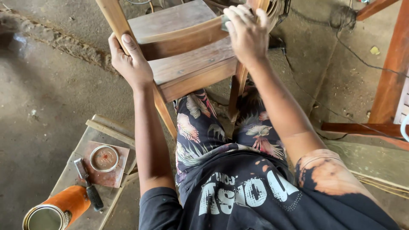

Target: Sanding a wooden chair using a sanding block to smooth the surface and prepare it for finishing.

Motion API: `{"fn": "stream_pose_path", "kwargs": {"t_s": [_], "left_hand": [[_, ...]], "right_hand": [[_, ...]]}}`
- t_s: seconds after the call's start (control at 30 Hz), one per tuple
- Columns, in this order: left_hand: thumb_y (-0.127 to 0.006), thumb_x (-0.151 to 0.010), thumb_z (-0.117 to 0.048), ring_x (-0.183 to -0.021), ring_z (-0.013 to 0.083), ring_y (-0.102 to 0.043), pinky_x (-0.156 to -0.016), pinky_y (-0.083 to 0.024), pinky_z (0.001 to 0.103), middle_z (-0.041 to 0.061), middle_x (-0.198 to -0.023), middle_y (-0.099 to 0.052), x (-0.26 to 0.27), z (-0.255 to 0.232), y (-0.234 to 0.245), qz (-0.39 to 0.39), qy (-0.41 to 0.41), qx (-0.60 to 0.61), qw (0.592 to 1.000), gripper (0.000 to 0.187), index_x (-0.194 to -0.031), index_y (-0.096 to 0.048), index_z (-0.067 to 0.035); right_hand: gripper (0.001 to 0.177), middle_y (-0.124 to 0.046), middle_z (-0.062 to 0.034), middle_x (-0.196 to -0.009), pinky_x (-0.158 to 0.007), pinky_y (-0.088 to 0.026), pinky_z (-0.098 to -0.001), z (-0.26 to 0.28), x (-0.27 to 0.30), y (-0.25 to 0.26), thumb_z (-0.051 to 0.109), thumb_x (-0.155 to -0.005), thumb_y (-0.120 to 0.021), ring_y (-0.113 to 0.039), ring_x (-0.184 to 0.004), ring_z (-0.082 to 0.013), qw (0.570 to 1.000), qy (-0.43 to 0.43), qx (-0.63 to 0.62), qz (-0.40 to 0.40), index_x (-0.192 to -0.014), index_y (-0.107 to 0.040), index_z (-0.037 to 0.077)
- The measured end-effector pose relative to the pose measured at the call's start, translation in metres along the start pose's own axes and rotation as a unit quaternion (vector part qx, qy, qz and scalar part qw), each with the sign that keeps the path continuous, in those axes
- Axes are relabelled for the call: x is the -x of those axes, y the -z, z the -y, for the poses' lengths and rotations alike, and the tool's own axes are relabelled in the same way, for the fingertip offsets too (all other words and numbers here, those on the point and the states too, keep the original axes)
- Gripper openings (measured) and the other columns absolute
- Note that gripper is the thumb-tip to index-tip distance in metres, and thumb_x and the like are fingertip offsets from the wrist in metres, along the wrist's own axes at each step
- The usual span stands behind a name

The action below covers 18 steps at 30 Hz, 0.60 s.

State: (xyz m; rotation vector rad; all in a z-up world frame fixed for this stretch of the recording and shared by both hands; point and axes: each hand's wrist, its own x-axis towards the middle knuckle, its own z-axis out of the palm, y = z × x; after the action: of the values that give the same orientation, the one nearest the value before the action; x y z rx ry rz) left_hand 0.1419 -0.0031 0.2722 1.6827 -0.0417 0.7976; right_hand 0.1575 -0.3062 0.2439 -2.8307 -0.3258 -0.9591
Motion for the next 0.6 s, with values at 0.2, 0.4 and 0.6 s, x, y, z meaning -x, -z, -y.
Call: {"fn": "stream_pose_path", "kwargs": {"t_s": [0.2, 0.4, 0.6], "left_hand": [[-0.040, -0.106, -0.053, -0.065, 0.0111, -0.049, -0.061, -0.040, 0.028, -0.001, -0.075, -0.055, 0.001, 0.007, -0.002, -0.018, 0.020, -0.024, 0.999, 0.047, -0.100, -0.059, -0.010], [-0.040, -0.107, -0.051, -0.065, 0.0116, -0.046, -0.061, -0.038, 0.029, 0.000, -0.074, -0.051, 0.001, 0.009, -0.003, -0.013, 0.006, -0.029, 0.999, 0.046, -0.098, -0.058, -0.009], [-0.037, -0.106, -0.055, -0.068, 0.0153, -0.053, -0.065, -0.043, 0.031, 0.003, -0.078, -0.059, 0.003, 0.009, -0.004, -0.027, 0.011, -0.055, 0.998, 0.054, -0.100, -0.061, -0.007]], "right_hand": [[0.031, -0.066, -0.0081, -0.137, -0.105, -0.037, -0.0449, 0.005, 0.002, -0.008, 0.026, -0.109, -0.048, -0.059, -0.127, -0.0236, 0.995, -0.076, 0.044, 0.047, -0.133, -0.062, 0.012], [0.026, -0.070, -0.0055, -0.131, -0.100, -0.041, -0.0387, 0.045, -0.002, 0.000, 0.024, -0.106, -0.060, -0.063, -0.125, -0.0254, 0.998, 0.003, -0.065, -0.003, -0.128, -0.066, 0.013], [0.033, -0.075, 0.0014, -0.123, -0.101, -0.042, -0.0433, -0.005, -0.010, 0.014, 0.010, -0.089, -0.085, -0.069, -0.114, -0.0181, 0.991, 0.026, -0.120, 0.061, -0.119, -0.075, 0.020]]}}
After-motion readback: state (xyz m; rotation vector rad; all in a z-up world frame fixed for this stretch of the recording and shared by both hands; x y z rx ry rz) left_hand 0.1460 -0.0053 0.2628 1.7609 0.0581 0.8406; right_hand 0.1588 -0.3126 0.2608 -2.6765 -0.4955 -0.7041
